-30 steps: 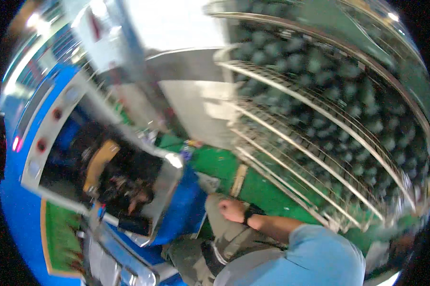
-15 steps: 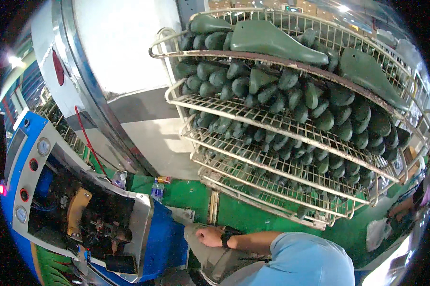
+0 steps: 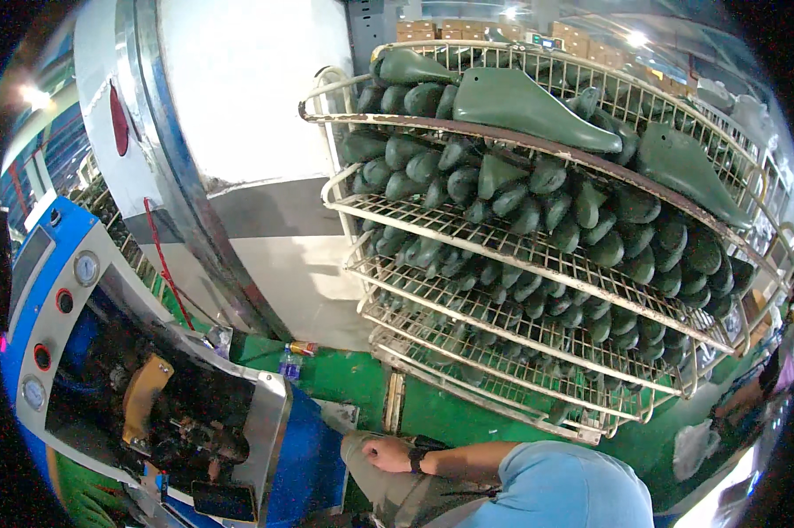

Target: The person places shoes into a machine, removes shoe lasts from a rack, and inserts them into the shoes before pushing a large metal rack across the factory floor.

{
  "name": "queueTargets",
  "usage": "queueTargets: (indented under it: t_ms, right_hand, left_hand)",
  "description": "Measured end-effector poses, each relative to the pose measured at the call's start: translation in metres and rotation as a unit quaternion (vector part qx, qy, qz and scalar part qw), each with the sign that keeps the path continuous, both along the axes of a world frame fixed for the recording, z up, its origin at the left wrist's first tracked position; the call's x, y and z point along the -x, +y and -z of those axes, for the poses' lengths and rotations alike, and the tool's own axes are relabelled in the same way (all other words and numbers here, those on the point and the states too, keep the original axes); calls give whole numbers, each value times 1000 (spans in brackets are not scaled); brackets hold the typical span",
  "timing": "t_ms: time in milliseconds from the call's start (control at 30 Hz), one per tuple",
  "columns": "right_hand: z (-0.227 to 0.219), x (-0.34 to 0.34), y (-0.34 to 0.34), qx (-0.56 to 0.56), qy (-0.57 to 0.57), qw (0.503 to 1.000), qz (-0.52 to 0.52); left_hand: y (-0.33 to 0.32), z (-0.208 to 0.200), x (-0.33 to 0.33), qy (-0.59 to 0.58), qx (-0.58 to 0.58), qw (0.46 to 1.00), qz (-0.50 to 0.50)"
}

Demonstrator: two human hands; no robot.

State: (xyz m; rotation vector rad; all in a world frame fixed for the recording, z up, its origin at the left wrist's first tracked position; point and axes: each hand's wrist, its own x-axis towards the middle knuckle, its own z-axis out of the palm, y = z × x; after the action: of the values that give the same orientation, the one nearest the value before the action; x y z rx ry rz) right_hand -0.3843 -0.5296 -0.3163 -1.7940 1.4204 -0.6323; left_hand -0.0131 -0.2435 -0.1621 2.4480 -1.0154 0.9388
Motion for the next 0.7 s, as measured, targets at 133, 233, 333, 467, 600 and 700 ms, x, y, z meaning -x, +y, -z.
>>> queueTargets:
  t_ms: [133, 233, 333, 467, 600, 700]
  right_hand:
    - [-6, 0, 0, 4, -16, 1000, 16]
    - [-59, 10, 7, -87, -59, 994, -10]
    - [-131, 49, 20, -76, -118, 990, -9]
    - [-258, 197, 41, 411, 113, 885, 185]
    - [-449, 277, 105, 556, 314, 544, 545]
    - [-526, 338, 162, 479, 647, 280, 522]
  left_hand:
    - [-7, 1, 10, -1, 11, 1000, 20]
    - [-10, 6, 11, -2, 26, 999, 38]
    - [-22, 12, 4, -3, 31, 998, 56]
    - [-17, 18, 1, -14, 38, 998, 57]
    - [6, 22, -10, -55, 23, 997, 40]
    - [8, 26, -17, -76, 27, 995, 51]
